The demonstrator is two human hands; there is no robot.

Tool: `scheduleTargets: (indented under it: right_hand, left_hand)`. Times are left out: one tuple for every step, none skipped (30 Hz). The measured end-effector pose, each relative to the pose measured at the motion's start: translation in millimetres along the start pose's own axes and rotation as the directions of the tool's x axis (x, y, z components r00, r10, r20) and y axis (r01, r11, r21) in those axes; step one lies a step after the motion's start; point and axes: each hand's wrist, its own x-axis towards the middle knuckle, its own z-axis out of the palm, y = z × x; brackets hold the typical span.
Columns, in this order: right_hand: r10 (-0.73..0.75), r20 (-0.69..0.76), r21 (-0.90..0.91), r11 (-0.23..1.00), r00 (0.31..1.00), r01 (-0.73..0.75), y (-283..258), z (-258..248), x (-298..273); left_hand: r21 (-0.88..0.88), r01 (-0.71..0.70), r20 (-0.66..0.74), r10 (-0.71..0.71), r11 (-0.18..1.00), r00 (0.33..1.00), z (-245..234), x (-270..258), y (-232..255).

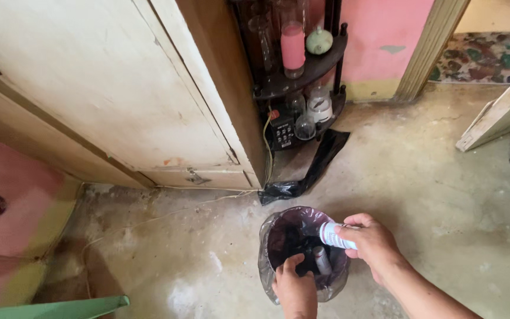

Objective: The person walks into a room, picks up a pink trash bin, and places a black plastic bag containing small white bottles into it. The person then ties the bag and places a new black plastic bag into the bin.

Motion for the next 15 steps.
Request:
scheduleTargets:
  right_hand:
    - [0.009,0.007,-0.012,1.0,1.0,-0.009,1.0,3.2,2.0]
    - [0.014,0.013,-0.02,1.0,1.0,-0.014,0.6,7.1,4.4]
    - [0.006,0.022,-0.013,1.0,1.0,-0.006,0.3,11.4,7.7]
    - [0.002,0.025,-0.005,1.0,1.0,-0.002,2.5,14.6,11.1]
    - [-0.002,0.029,0.003,1.0,1.0,0.001,5.3,17.8,15.5]
    - [-0.007,0.019,-0.007,1.0,1.0,0.007,6.4,21.0,22.4]
    - [-0.012,0.009,-0.018,1.0,1.0,0.013,7.7,26.7,30.5]
    - [-0.006,0.004,-0.036,0.999,1.0,0.006,16.0,27.7,32.3]
    - [0.006,-0.009,-0.065,0.998,1.0,-0.006,25.1,25.5,31.7]
    - [0.004,-0.014,-0.086,0.996,1.0,-0.005,27.7,29.9,35.5]
    - [0.002,-0.02,-0.107,0.994,1.0,-0.004,28.7,34.1,38.3]
    - [0.017,-0.023,-0.119,0.993,1.0,-0.019,28.1,36.1,39.9]
    - [0.032,-0.026,-0.13,0.991,0.999,-0.035,30.6,37.9,36.4]
    - [0.041,-0.027,-0.143,0.989,0.999,-0.045,29.2,39.3,36.4]
    - [0.036,-0.023,-0.147,0.988,0.999,-0.039,26.8,39.0,38.8]
  left_hand:
    - [0.003,-0.006,-0.008,0.006,1.0,1.0,1.7,-0.8,-2.8]
    - [0.007,-0.017,-0.018,0.017,1.0,1.0,2.8,-0.6,-3.9]
    - [0.011,-0.028,-0.029,0.028,1.0,0.999,3.6,1.5,-5.3]
    - [0.022,-0.028,-0.024,0.028,0.999,0.999,5.5,4.2,-8.1]
    - [0.034,-0.028,-0.019,0.029,0.999,0.999,8.0,7.7,-11.7]
    - [0.041,-0.034,-0.008,0.034,0.999,0.999,13.2,12.3,-13.4]
    - [0.028,-0.045,-0.004,0.045,0.999,0.999,17.3,20.5,-16.1]
    - [0.017,-0.041,0.002,0.041,0.999,0.999,20.1,23.7,-24.7]
    - [0.007,-0.038,0.008,0.038,0.999,0.999,23.4,23.3,-34.4]
    - [0.008,-0.045,0.009,0.045,0.999,0.999,24.2,27.3,-41.8]
    - [0.009,-0.053,0.01,0.053,0.999,0.999,23.7,28.7,-49.0]
    - [0.003,-0.069,0.008,0.069,0.998,0.998,24.2,33.1,-50.7]
    - [0.057,-0.055,0.031,0.053,0.997,0.998,22.1,35.8,-52.9]
    - [0.108,-0.042,0.048,0.037,0.993,0.998,18.9,40.5,-52.8]
    - [0.158,-0.029,0.064,0.019,0.987,0.998,16.9,48.6,-49.6]
